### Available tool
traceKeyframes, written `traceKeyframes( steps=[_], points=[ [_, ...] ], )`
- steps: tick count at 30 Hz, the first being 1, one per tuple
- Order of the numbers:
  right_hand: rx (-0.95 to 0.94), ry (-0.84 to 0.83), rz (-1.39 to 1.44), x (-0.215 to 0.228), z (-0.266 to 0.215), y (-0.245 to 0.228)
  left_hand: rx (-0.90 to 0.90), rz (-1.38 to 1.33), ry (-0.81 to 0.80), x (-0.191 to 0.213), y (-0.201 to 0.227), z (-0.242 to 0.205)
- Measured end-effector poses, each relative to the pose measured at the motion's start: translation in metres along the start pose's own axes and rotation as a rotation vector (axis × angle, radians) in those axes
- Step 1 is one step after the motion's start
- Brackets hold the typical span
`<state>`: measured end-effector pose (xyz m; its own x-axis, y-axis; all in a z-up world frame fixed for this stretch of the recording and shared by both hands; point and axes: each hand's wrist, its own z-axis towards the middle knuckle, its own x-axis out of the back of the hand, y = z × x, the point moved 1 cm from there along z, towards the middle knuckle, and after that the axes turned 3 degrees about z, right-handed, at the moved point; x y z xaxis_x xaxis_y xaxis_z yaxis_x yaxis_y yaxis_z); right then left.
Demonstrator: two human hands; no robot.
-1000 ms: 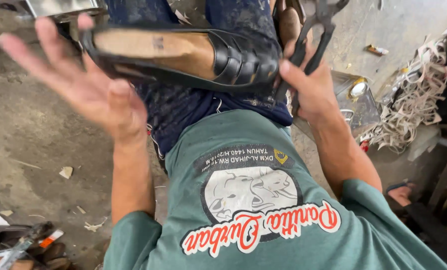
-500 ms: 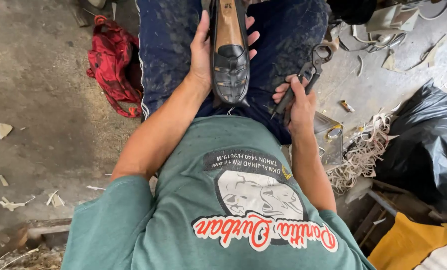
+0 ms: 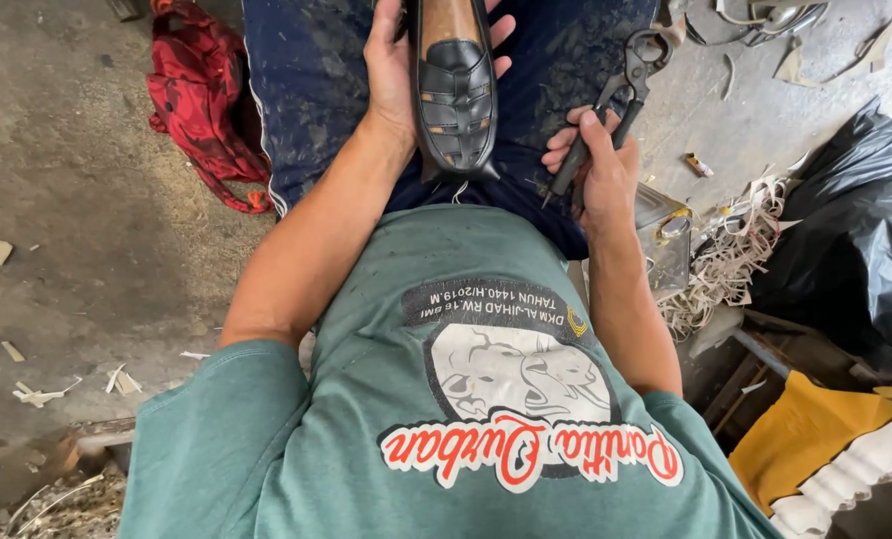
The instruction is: The person sits on the floor and uses pliers to work on the sole of a black leather shoe. They repeatedly grip and pull at the shoe's edge while holding it on their lap, occasionally turning the shoe to inspect the work.
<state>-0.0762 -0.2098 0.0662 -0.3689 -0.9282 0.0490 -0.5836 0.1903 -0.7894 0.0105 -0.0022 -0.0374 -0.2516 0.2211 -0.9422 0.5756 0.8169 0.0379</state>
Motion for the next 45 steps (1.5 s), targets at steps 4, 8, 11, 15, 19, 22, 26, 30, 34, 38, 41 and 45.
traceKeyframes(
  steps=[4, 8, 11, 15, 19, 22, 26, 30, 34, 38, 41, 45],
  points=[
    [0.003, 0.001, -0.009, 0.000, 0.000, -0.001, -0.014, 0.016, -0.004, 0.003, -0.002, 0.001],
    [0.010, -0.009, 0.008, 0.002, -0.001, 0.001, -0.028, 0.030, -0.052, 0.007, -0.002, 0.001],
    [0.037, -0.036, 0.017, 0.005, 0.000, 0.003, 0.021, 0.019, -0.022, -0.002, 0.002, -0.001],
    [0.028, -0.032, 0.012, 0.005, 0.002, 0.004, 0.105, 0.103, -0.262, -0.021, 0.008, -0.005],
    [0.013, -0.044, 0.032, 0.006, 0.002, 0.004, 0.163, 0.089, -0.353, -0.023, 0.003, -0.008],
    [-0.023, -0.028, 0.042, 0.007, 0.004, 0.006, 0.173, 0.095, -0.329, -0.023, 0.001, -0.010],
    [-0.028, -0.020, 0.052, 0.008, 0.006, 0.008, 0.187, 0.081, -0.313, -0.025, 0.001, -0.010],
    [-0.042, -0.014, 0.048, 0.007, 0.005, 0.006, 0.181, 0.069, -0.282, -0.027, 0.001, -0.010],
    [-0.020, -0.042, 0.036, 0.008, 0.004, 0.005, 0.144, 0.045, -0.220, -0.025, 0.002, -0.006],
    [-0.018, -0.051, 0.034, 0.008, 0.004, 0.005, 0.103, 0.007, -0.127, -0.013, 0.002, 0.001],
    [-0.019, -0.051, 0.032, 0.008, 0.003, 0.006, 0.043, -0.011, -0.117, 0.000, 0.001, 0.006],
    [0.004, -0.041, 0.012, 0.006, 0.001, 0.003, -0.024, 0.042, -0.176, 0.013, 0.000, 0.012]
  ],
)
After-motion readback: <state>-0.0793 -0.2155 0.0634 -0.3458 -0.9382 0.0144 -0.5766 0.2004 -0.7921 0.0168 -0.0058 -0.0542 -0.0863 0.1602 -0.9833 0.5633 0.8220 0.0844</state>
